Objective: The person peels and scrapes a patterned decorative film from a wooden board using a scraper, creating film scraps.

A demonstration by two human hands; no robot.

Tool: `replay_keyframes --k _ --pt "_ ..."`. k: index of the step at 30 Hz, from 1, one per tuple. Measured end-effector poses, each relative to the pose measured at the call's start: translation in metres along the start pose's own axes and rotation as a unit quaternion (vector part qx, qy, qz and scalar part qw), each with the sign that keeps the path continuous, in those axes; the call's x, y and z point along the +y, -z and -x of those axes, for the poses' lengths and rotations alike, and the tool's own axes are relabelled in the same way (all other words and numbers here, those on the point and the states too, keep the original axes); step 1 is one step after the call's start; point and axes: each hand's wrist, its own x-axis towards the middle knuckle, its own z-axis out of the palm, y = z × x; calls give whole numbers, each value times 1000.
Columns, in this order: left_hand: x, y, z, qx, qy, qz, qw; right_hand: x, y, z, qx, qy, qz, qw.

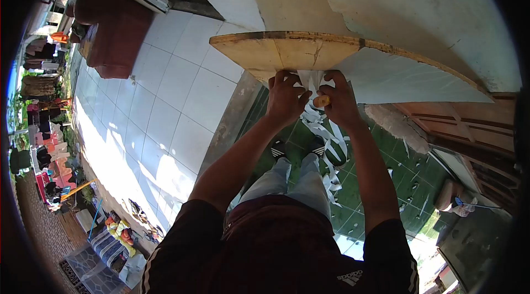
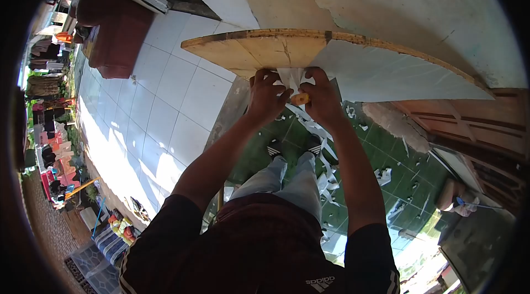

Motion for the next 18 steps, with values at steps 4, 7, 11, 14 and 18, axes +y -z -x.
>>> replay_keyframes --k 4,7,11,14,18 --pt "-5 2 -1 -1 -41 -47 998 -3 8 -5 -18 37 27 999" --pt "-7 5 1 -23 -61 -67 996 -6 16 -5 -32 68 75 994" --pt "-16 11 -1 -75 -90 -100 988 -6 19 -11 -93 96 151 979" --pt "-18 12 1 -72 -100 -92 988 -8 14 -12 -125 102 221 962" --pt "-10 4 4 -56 -56 -49 996 11 -8 -7 -175 139 252 941"
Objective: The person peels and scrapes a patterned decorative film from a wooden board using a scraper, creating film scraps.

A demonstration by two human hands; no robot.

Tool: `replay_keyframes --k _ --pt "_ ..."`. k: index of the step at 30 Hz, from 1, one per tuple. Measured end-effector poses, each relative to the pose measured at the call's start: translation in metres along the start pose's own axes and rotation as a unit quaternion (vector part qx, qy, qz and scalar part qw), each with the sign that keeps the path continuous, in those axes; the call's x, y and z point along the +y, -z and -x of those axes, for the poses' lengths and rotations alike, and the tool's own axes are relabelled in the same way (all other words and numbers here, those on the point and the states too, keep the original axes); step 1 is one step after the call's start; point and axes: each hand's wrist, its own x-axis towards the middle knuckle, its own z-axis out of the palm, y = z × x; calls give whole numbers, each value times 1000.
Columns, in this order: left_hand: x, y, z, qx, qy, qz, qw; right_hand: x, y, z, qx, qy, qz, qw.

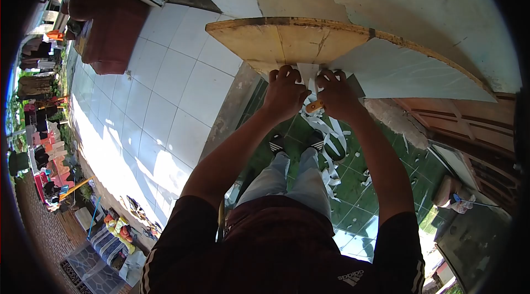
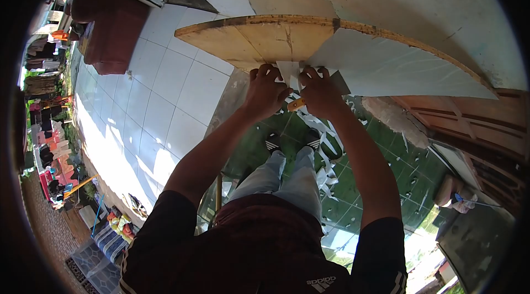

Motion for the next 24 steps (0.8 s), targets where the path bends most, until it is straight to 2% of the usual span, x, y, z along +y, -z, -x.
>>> replay_keyframes --k 2,5,6,8,10,12,15,17,18,20,21,24 --pt "-4 -22 5 -30 71 51 996 2 -15 0 -22 4 5 1000" --pt "-12 -52 24 -35 132 115 984 2 -17 6 57 -20 -73 995" --pt "-12 -51 27 -105 185 188 959 -1 -18 6 71 -30 -99 992" --pt "-8 -68 41 -2 254 206 945 -3 -17 5 104 -51 -144 983" --pt "-1 -63 44 85 273 199 937 -1 -10 4 125 -62 -168 976" --pt "1 -52 48 147 248 173 942 -1 -9 4 140 -71 -188 969" --pt "-6 -41 39 180 207 261 925 1 -5 10 163 -110 -225 954" --pt "-3 -35 27 183 279 405 851 -7 4 13 194 -159 -271 929" --pt "0 -30 20 181 311 473 804 -12 11 16 191 -164 -256 933" --pt "7 -21 10 140 326 398 846 -23 29 25 182 -175 -225 941" --pt "10 -18 6 121 332 358 864 -26 38 31 206 -161 -200 944" --pt "14 -12 4 116 343 364 858 -33 72 42 274 -140 -125 943"
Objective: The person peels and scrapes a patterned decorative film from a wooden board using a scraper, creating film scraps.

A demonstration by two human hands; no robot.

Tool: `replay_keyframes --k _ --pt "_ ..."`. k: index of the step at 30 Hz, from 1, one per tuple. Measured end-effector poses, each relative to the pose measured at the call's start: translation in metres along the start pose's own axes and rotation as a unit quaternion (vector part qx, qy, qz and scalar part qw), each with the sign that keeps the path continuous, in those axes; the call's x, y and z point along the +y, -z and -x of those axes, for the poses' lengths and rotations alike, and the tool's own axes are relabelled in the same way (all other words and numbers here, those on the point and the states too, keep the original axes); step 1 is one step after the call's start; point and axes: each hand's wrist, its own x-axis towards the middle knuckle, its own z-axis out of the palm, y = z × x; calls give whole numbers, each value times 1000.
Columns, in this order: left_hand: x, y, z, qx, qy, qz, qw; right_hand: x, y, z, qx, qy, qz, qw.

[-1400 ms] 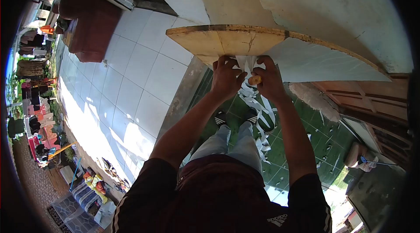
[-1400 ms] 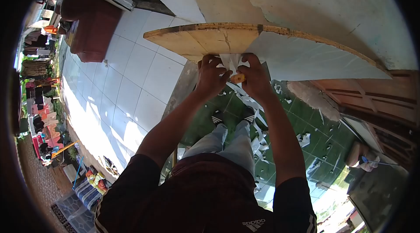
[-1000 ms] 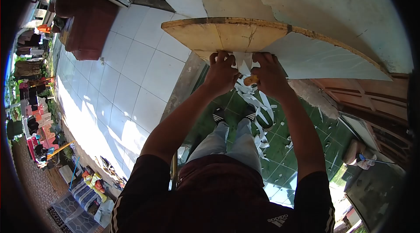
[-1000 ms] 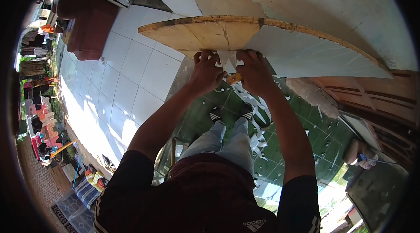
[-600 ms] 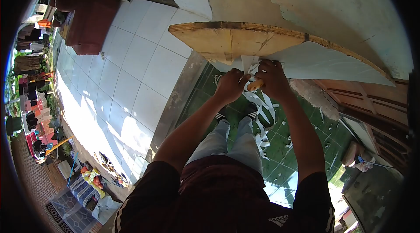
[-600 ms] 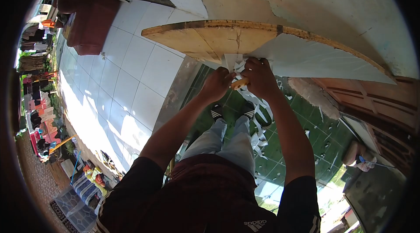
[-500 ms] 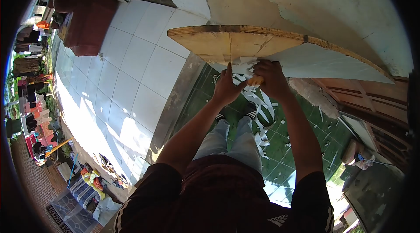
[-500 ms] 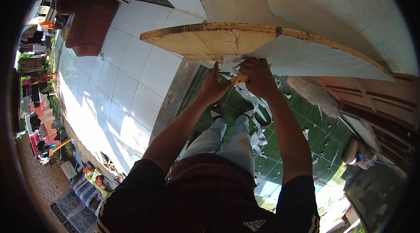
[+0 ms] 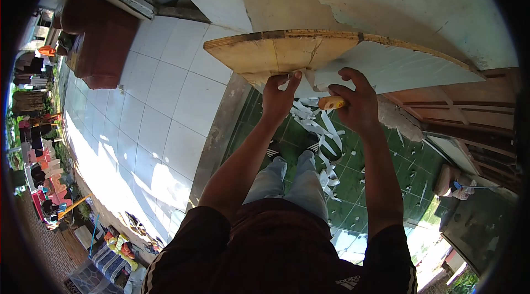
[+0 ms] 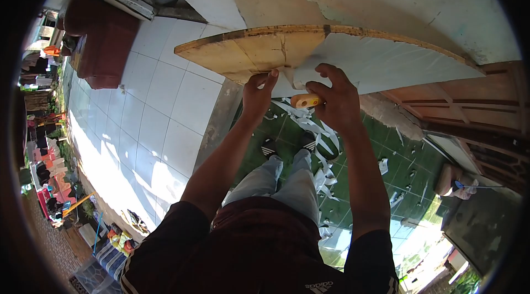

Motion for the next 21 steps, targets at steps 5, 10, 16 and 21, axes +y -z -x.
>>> replay_keyframes --k 5,10,16,21 --pt "34 -7 10 -67 89 212 971 -8 56 -18 62 16 116 991" --pt "43 -24 11 -61 77 238 966 -3 78 -39 31 59 144 987" --pt "7 -39 18 -44 74 98 991 19 70 -57 37 132 118 984" --pt "-15 -49 22 58 31 115 991 24 61 -59 34 91 105 990"
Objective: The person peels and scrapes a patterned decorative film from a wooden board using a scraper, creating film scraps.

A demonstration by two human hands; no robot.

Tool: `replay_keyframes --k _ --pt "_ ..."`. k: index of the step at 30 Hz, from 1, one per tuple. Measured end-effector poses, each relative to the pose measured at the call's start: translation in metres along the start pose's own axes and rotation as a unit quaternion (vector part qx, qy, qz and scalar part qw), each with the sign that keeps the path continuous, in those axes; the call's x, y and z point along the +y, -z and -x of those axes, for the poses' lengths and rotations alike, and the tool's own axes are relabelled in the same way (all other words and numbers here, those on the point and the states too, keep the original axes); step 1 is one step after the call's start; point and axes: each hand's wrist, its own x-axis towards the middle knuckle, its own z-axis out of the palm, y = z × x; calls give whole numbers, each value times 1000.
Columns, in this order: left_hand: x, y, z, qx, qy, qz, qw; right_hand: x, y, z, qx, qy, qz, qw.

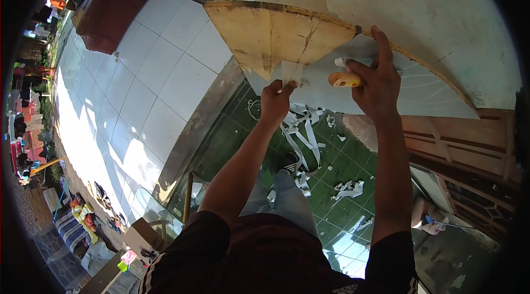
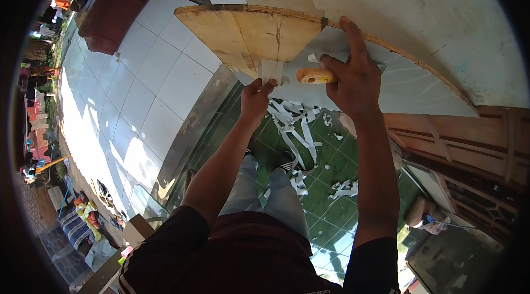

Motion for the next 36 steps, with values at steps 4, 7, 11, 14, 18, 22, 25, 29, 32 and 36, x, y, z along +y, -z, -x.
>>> replay_keyframes --k 4,7,11,14,18,22,25,29,32,36 --pt "-6 0 3 5 -2 -59 998 3 -5 0 21 36 28 999" --pt "-21 -4 7 22 -41 -57 997 8 -8 1 38 66 36 996" --pt "-17 -11 18 49 -78 -74 993 4 -12 1 53 72 37 995" --pt "-28 -14 23 52 -79 -80 992 5 -9 2 49 74 33 995" --pt "-36 -12 26 56 -97 -93 989 7 -8 1 51 85 33 995" --pt "-48 -11 26 63 -128 -94 985 5 -8 3 36 64 41 996" --pt "-59 -7 24 65 -152 -114 980 3 -10 1 45 66 37 996" --pt "-70 -5 20 73 -180 -127 973 5 -12 0 60 81 37 994" --pt "-77 -3 20 73 -185 -147 969 4 -12 1 48 63 39 996" --pt "-92 -4 16 87 -221 -167 957 2 -12 2 43 51 42 997"
